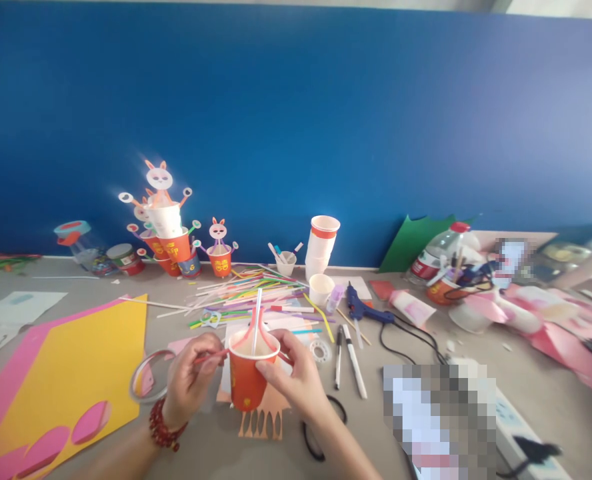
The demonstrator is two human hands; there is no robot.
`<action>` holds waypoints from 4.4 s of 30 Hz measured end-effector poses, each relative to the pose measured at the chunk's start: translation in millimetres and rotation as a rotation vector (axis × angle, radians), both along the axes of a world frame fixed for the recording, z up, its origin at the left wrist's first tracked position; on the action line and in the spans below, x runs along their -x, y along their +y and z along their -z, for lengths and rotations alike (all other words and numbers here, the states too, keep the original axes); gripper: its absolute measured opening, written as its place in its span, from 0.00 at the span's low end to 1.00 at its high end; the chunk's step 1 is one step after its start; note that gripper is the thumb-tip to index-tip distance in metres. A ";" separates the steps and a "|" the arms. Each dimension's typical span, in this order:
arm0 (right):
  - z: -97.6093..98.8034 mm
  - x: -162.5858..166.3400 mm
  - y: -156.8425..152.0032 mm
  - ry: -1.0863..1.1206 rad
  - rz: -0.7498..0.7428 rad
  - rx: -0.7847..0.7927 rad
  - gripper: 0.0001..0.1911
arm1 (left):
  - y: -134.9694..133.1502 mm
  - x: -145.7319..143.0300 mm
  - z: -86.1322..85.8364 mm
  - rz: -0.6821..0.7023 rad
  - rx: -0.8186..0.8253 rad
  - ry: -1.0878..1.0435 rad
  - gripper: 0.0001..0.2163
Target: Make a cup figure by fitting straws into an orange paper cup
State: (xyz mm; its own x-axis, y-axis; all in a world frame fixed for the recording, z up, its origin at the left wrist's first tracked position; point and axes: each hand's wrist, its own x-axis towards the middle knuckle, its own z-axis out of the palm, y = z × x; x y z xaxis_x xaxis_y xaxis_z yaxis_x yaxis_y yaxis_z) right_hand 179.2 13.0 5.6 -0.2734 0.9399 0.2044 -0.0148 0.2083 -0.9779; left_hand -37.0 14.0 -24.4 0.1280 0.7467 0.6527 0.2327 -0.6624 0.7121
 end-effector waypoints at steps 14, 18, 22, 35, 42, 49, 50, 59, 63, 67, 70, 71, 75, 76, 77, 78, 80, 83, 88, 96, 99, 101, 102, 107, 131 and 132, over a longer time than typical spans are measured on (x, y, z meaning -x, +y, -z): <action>6.5 0.2 -2.1 0.059 0.032 -0.008 0.19 | 3.3 -5.8 1.5 0.171 0.078 -0.293 0.10; 8.8 3.0 -3.7 0.096 0.033 0.005 0.19 | 1.5 -16.7 2.5 0.250 0.298 -0.334 0.28; 8.8 4.3 -4.8 0.044 -0.001 0.000 0.19 | -1.4 -19.6 0.8 0.202 0.344 -0.297 0.08; 5.8 0.8 -1.8 -0.041 0.031 -0.053 0.19 | -5.5 -8.7 -4.2 0.213 0.168 -0.347 0.09; 4.1 1.3 -3.5 -0.057 0.026 -0.060 0.19 | -2.9 -4.7 -0.4 0.166 0.210 -0.328 0.09; 3.8 0.7 -2.7 -0.080 0.046 -0.089 0.19 | -0.2 -5.4 1.1 0.177 0.197 -0.335 0.07; 4.2 0.5 -2.7 -0.081 0.046 -0.089 0.19 | 0.0 -5.2 0.9 0.181 0.190 -0.321 0.06; 4.4 1.2 -3.7 -0.091 0.061 -0.095 0.20 | 0.2 -8.7 -9.4 0.154 0.180 -0.350 0.04; 3.9 2.1 -3.6 -0.116 0.086 -0.112 0.20 | 0.6 -12.1 -5.1 0.132 0.282 -0.385 0.05; 4.0 2.1 -3.5 -0.110 0.107 -0.117 0.21 | 0.0 -14.9 0.3 0.088 0.299 -0.395 0.03; 3.8 1.7 -3.5 -0.101 0.098 -0.119 0.20 | -2.0 -15.0 -1.2 0.099 0.229 -0.363 0.05; 3.8 1.6 -3.5 -0.099 0.091 -0.119 0.20 | -2.6 -14.6 -2.3 0.108 0.212 -0.346 0.05; 5.9 2.0 -3.7 -0.104 0.071 -0.100 0.20 | -4.1 -12.8 -4.3 0.109 0.221 -0.328 0.07; 6.8 2.4 -3.8 -0.108 0.073 -0.094 0.20 | -4.3 -12.8 -3.9 0.103 0.232 -0.337 0.07; 7.7 2.8 -4.0 -0.112 0.078 -0.090 0.21 | -4.5 -13.1 -3.2 0.102 0.246 -0.348 0.08; 8.3 3.2 -4.1 -0.114 0.082 -0.087 0.21 | -4.6 -13.6 -2.4 0.104 0.262 -0.364 0.09; 8.5 3.7 -4.1 -0.115 0.075 -0.081 0.22 | -4.9 -15.0 -0.7 0.111 0.296 -0.400 0.09; 5.5 2.0 -3.2 -0.100 0.029 -0.064 0.25 | -4.8 -16.4 0.2 0.100 0.320 -0.421 0.08; -0.1 -8.4 2.1 -0.074 0.002 -0.152 0.25 | -4.8 -15.3 -3.8 0.143 0.284 -0.324 0.08; -0.3 -2.9 1.7 -0.116 0.010 -0.179 0.09 | -10.8 -16.9 0.3 0.305 0.322 -0.228 0.07; -0.5 0.1 0.8 -0.081 -0.021 -0.170 0.06 | -11.6 -17.2 3.9 0.346 0.340 -0.222 0.07; -0.2 0.0 1.2 -0.077 -0.023 -0.150 0.05 | -11.4 -17.0 5.2 0.362 0.347 -0.225 0.07; 0.0 -0.3 1.6 -0.076 -0.020 -0.142 0.05 | -11.2 -16.8 5.6 0.367 0.351 -0.229 0.07; 1.0 -1.1 3.4 -0.045 0.003 -0.129 0.05 | -12.7 -17.8 5.0 0.351 0.350 -0.269 0.07; 7.9 -7.1 9.0 -0.011 -0.012 -0.047 0.07 | -2.7 -22.0 0.7 0.408 0.460 -0.330 0.05; 6.7 -7.4 8.9 -0.022 -0.023 -0.046 0.07 | -2.1 -21.2 -0.2 0.430 0.467 -0.312 0.05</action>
State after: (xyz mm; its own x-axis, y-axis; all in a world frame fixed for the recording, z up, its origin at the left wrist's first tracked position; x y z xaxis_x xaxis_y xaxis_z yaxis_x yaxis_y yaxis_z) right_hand 186.6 21.8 -1.2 -0.2993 0.9233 0.2406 0.0014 0.2526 -0.9676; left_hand -15.8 11.9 -24.2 0.3338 0.8829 0.3303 -0.2421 -0.2584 0.9352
